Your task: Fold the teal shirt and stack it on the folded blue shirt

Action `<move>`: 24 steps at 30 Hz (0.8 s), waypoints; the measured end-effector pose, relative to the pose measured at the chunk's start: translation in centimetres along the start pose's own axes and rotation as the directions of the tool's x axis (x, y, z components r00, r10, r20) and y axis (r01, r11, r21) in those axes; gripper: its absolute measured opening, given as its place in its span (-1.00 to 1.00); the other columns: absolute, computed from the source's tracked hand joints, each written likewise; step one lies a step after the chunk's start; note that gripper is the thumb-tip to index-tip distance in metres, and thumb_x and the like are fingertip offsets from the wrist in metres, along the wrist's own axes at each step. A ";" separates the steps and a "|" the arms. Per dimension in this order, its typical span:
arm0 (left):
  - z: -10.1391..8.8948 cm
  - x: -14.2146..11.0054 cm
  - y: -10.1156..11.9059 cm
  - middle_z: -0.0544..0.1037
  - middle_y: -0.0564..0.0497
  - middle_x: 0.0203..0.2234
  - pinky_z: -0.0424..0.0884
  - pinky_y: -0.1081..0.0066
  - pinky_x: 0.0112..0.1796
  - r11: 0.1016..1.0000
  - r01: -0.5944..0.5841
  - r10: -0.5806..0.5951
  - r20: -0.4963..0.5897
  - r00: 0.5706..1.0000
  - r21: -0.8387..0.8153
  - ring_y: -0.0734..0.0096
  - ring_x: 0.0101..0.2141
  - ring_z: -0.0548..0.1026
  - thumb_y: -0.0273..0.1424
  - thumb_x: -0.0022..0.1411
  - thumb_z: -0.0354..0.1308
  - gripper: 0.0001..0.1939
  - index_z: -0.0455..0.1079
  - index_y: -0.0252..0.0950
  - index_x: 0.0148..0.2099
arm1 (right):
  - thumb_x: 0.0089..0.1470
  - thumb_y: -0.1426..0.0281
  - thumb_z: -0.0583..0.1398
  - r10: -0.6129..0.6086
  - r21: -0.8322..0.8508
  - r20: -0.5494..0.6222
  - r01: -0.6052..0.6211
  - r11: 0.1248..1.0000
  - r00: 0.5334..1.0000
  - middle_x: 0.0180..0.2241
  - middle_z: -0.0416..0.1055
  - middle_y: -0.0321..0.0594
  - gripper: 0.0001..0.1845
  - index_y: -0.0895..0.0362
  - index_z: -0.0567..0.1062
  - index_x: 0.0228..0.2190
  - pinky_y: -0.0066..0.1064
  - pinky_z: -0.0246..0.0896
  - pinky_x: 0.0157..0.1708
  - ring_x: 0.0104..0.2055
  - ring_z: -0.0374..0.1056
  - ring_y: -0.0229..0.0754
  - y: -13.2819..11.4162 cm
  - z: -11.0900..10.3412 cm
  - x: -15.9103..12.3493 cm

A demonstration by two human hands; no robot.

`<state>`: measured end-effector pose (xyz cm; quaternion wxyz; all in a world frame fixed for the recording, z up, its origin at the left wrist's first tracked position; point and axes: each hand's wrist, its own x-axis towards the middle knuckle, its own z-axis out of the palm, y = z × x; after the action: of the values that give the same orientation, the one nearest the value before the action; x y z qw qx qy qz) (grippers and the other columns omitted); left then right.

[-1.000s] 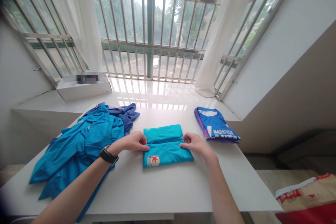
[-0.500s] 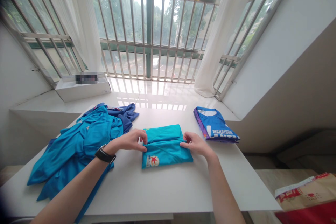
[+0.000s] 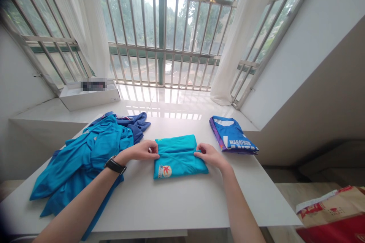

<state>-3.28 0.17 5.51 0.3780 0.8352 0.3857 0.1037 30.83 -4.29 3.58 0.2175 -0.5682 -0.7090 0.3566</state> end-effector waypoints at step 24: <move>-0.3 -0.3 0.6 0.47 0.05 -0.45 0.27 0.48 -0.43 0.988 -0.125 0.136 -0.129 0.982 0.090 0.45 -0.45 0.37 -0.32 0.11 0.16 -0.86 0.38 -0.31 -0.32 | 0.03 0.07 0.22 0.020 -0.103 -0.120 -0.033 0.994 0.993 -0.47 0.34 -0.34 -0.66 0.09 0.35 -0.46 -0.43 0.08 -0.44 -0.41 0.23 -0.23 0.8 0.7 0.4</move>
<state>-3.34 -0.13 6.19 0.3093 0.8645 0.3586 0.1687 30.73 -3.96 2.46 0.2242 -0.6084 -0.7050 0.2874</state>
